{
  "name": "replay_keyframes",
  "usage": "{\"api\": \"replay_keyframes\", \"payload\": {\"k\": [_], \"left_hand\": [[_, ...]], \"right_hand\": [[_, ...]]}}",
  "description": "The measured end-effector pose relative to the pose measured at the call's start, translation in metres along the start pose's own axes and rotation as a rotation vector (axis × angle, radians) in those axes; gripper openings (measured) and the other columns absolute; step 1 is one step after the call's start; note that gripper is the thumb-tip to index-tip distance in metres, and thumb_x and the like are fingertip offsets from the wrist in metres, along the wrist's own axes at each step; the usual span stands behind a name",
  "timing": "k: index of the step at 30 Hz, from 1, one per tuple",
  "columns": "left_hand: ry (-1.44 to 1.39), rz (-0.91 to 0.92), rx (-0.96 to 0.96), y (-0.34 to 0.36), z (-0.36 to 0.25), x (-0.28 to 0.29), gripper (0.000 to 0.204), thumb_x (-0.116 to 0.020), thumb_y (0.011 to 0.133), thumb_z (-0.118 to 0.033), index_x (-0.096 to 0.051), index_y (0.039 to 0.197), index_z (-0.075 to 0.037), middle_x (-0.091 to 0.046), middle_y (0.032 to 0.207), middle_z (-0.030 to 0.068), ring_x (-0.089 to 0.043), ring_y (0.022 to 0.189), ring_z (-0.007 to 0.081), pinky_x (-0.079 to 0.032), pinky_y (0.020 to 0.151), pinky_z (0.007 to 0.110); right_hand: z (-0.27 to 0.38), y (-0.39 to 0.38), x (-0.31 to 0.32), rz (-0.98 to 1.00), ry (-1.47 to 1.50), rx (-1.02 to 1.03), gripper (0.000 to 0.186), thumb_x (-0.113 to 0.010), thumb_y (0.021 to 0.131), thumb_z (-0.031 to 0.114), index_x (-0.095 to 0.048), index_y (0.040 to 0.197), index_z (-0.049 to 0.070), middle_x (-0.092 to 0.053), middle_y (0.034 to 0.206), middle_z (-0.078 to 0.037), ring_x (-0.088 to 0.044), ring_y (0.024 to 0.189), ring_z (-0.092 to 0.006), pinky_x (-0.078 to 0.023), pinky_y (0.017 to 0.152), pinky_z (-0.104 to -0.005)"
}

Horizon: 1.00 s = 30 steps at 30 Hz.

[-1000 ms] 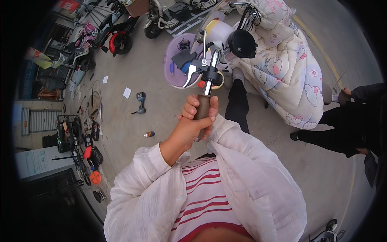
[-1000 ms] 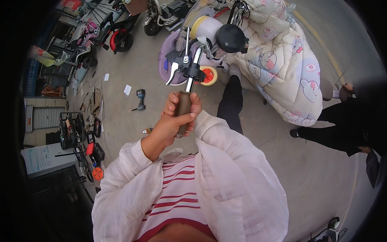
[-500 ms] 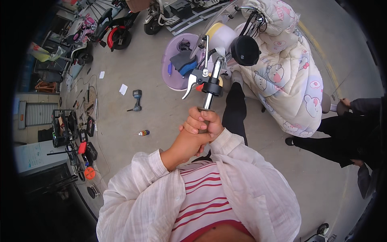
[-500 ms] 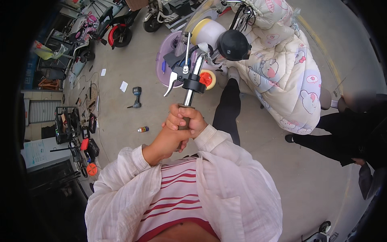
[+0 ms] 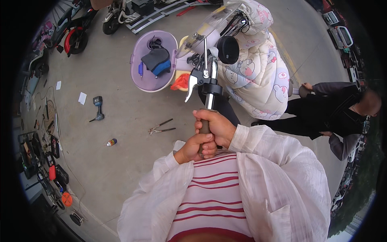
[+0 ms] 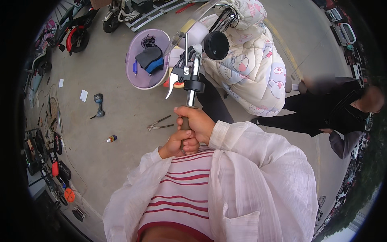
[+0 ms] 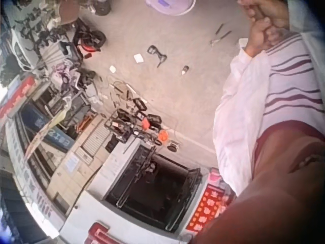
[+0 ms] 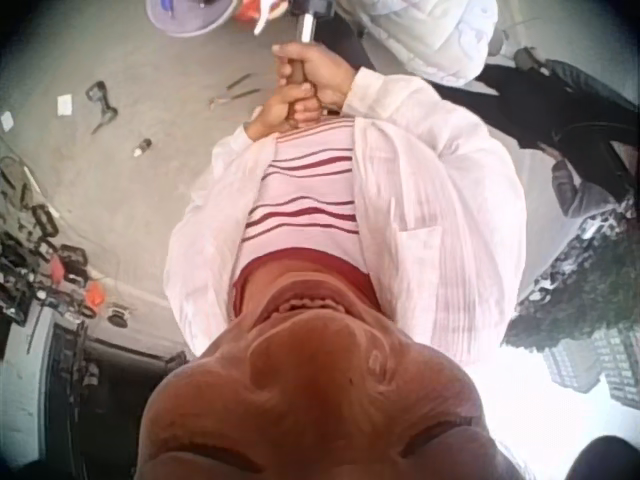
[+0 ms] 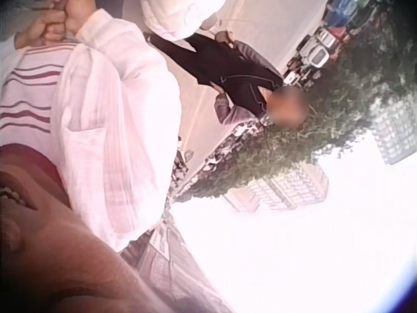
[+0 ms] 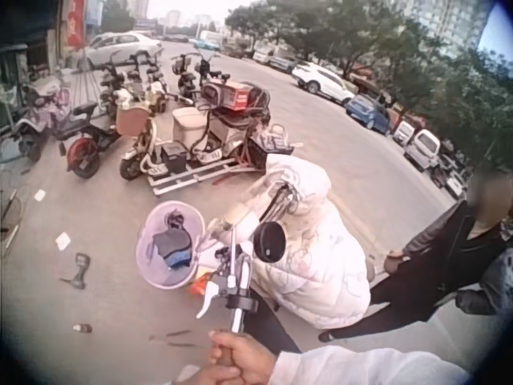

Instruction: The person uses pliers to remove a handlebar grip from an electric scooter. They repeatedly squeeze the pliers around the grip and pull it off the handlebar. The grip is removed and placed in a nearby bucket.

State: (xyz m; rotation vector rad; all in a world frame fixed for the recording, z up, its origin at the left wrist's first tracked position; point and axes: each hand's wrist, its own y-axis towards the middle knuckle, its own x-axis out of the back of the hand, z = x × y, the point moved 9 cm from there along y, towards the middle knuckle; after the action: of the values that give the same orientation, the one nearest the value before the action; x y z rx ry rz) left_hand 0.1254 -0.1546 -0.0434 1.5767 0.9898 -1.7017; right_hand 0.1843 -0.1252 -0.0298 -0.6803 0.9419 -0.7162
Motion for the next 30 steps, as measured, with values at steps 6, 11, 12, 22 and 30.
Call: {"api": "replay_keyframes", "payload": {"k": [6,11,12,22,30], "left_hand": [[-0.036,0.006,-0.016,-0.002,-0.007,-0.003,0.029,-0.054,0.095,-0.028,-0.044,0.071,-0.013,-0.039,0.058,-0.003,-0.036,0.049,0.0072,-0.033,0.046,0.022],[0.164,-0.383,-0.005,-0.014,-0.016,-0.008,0.025,-0.053,0.093,-0.021,-0.045,0.072,-0.011,-0.043,0.059,-0.0015,-0.039,0.05,0.0085,-0.034,0.046,0.023],[0.246,-0.45,-0.022,-0.016,-0.021,-0.009,0.024,-0.053,0.093,-0.02,-0.045,0.072,-0.011,-0.043,0.059,-0.0013,-0.04,0.05,0.0087,-0.034,0.047,0.023],[0.711,-1.106,-0.065,-0.037,-0.03,-0.011,0.025,-0.056,0.087,-0.018,-0.049,0.066,-0.005,-0.05,0.059,0.0035,-0.049,0.048,0.0136,-0.036,0.041,0.03],[1.217,-1.43,-0.24,-0.041,-0.045,-0.032,0.027,-0.06,0.086,-0.017,-0.052,0.064,-0.005,-0.051,0.054,0.0053,-0.047,0.043,0.0155,-0.034,0.04,0.03]], "right_hand": [[0.004,-0.003,-0.002,-0.098,-0.055,-0.051,0.021,-0.06,0.092,0.023,-0.052,0.079,0.009,-0.054,0.071,-0.002,-0.053,0.066,-0.0142,-0.048,0.061,-0.0281],[-0.004,0.007,-0.007,0.188,0.068,-0.053,0.021,-0.06,0.092,0.022,-0.052,0.079,0.008,-0.053,0.071,-0.002,-0.052,0.067,-0.0156,-0.048,0.067,-0.0302],[-0.004,0.01,-0.009,0.264,0.099,-0.021,0.021,-0.06,0.092,0.022,-0.051,0.079,0.009,-0.052,0.071,-0.002,-0.053,0.067,-0.0163,-0.048,0.069,-0.0311],[-0.011,0.016,-0.032,1.03,0.462,0.158,0.024,-0.063,0.088,0.021,-0.045,0.077,0.011,-0.047,0.063,0.0,-0.051,0.068,-0.0165,-0.044,0.074,-0.0323],[-0.003,0.012,-0.048,1.47,0.596,0.355,0.034,-0.069,0.085,0.037,-0.045,0.076,0.016,-0.045,0.058,0.004,-0.051,0.061,-0.0139,-0.039,0.087,-0.0362]]}}
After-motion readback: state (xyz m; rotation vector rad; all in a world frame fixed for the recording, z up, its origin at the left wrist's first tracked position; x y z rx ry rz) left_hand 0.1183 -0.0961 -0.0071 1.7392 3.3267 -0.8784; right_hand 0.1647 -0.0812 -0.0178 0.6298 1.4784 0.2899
